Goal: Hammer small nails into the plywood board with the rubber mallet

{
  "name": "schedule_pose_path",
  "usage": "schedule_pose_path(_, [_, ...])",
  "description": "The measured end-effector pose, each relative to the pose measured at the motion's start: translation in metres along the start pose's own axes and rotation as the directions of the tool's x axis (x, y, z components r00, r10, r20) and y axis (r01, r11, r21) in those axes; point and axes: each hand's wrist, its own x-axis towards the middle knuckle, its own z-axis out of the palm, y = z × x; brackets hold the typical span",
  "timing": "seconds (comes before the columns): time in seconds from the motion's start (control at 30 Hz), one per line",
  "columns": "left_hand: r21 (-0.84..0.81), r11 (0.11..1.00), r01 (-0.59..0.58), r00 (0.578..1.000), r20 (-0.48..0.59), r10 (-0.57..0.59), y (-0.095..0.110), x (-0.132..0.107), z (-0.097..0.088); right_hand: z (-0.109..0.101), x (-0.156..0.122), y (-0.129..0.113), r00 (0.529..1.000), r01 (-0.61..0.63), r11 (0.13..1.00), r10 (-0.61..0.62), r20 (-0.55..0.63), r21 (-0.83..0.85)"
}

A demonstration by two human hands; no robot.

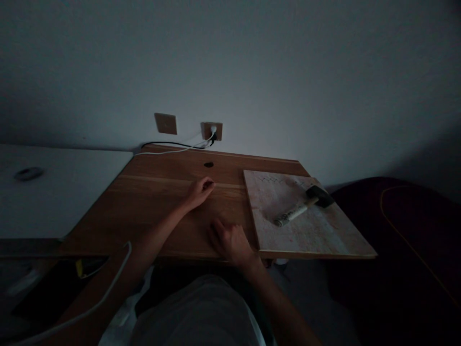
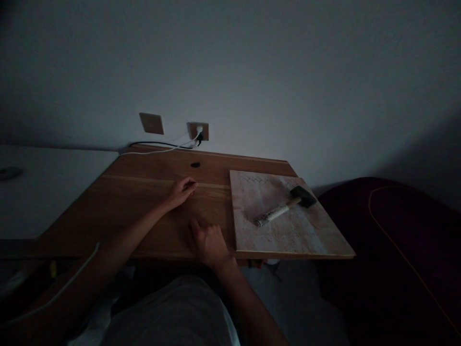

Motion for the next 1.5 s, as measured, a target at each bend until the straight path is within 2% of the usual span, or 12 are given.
schedule_pose_path(0.2, [-0.003, 1.0, -0.005, 0.999, 0.038, 0.005, -0.001, 0.0, 0.002, 0.0, -0.013, 0.006, 0.999, -0.021, 0.998, 0.023, -0.04, 0.053])
schedule_pose_path(0.53, [-0.014, 1.0, -0.019, 0.998, 0.066, 0.019, 0.005, -0.002, -0.001, 0.002, -0.011, 0.007, 0.997, -0.053, 0.994, 0.058, -0.048, 0.098])
schedule_pose_path(0.87, [0.036, 0.999, -0.018, 0.999, 0.041, 0.016, 0.005, -0.002, -0.001, -0.002, -0.011, 0.005, 0.997, -0.05, 0.99, 0.058, -0.058, 0.13])
schedule_pose_path(1.13, [-0.013, 1.0, -0.013, 0.999, 0.041, 0.013, 0.002, 0.0, 0.0, 0.001, -0.012, 0.007, 0.996, -0.046, 0.992, 0.053, -0.065, 0.114])
schedule_pose_path(1.5, [0.004, 1.0, -0.007, 0.999, 0.04, 0.006, -0.001, 0.0, 0.001, 0.002, -0.012, 0.007, 0.996, -0.041, 0.991, 0.051, -0.074, 0.124])
